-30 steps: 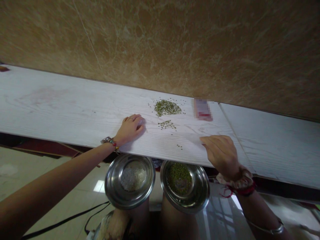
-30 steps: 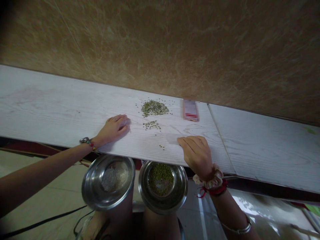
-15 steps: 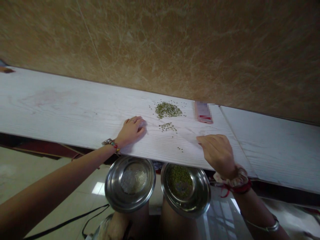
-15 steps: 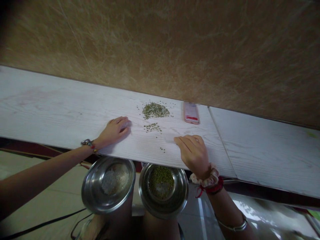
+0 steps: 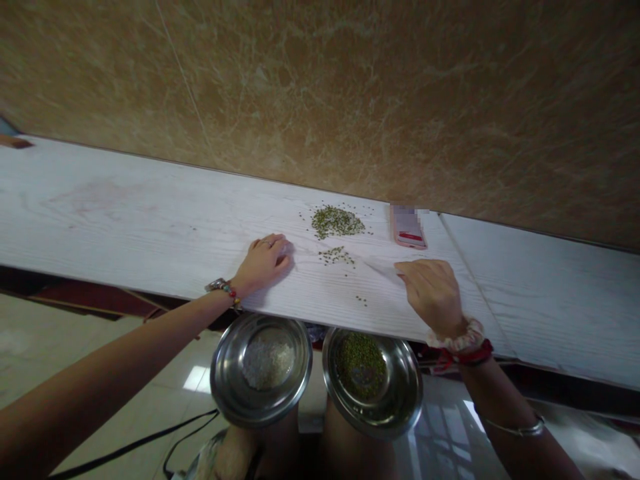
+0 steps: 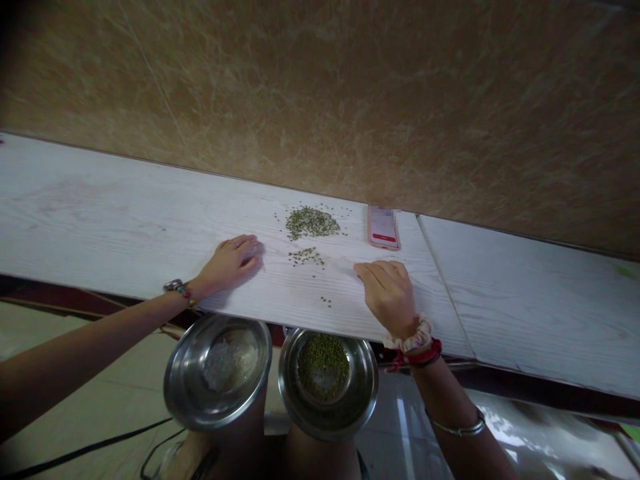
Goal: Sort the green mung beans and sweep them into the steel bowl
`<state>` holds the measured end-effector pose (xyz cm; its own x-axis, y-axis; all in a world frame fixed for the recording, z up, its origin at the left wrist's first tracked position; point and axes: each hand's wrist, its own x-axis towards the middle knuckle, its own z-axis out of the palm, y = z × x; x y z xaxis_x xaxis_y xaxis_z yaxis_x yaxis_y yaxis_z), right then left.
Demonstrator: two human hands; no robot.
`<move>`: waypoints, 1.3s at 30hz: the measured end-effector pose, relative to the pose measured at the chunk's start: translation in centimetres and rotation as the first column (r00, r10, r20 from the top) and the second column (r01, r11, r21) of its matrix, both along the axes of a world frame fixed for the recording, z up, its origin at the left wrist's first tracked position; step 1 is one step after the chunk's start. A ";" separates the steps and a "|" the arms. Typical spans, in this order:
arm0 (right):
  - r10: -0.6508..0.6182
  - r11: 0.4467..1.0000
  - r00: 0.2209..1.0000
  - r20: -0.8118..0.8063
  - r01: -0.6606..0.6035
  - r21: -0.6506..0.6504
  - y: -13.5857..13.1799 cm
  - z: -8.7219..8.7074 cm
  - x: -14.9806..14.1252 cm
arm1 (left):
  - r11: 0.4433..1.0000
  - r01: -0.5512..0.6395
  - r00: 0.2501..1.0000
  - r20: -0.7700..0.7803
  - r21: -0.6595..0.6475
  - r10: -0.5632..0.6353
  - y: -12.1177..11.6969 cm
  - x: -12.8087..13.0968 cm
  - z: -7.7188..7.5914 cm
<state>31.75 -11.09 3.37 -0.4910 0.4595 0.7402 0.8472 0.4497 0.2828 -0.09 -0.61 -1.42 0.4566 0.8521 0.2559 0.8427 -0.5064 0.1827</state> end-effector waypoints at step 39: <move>0.190 0.958 0.973 -0.129 -0.212 -0.192 -1.3 1.0 -1.9 | 1.000 0.031 0.999 0.041 0.003 -0.031 0.0 -0.1 -0.1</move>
<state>29.86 -12.35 4.35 -0.5109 0.5057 0.6951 0.7537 0.6524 0.0794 -0.17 -0.62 -1.50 0.4719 0.8371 0.2767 0.8182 -0.5328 0.2161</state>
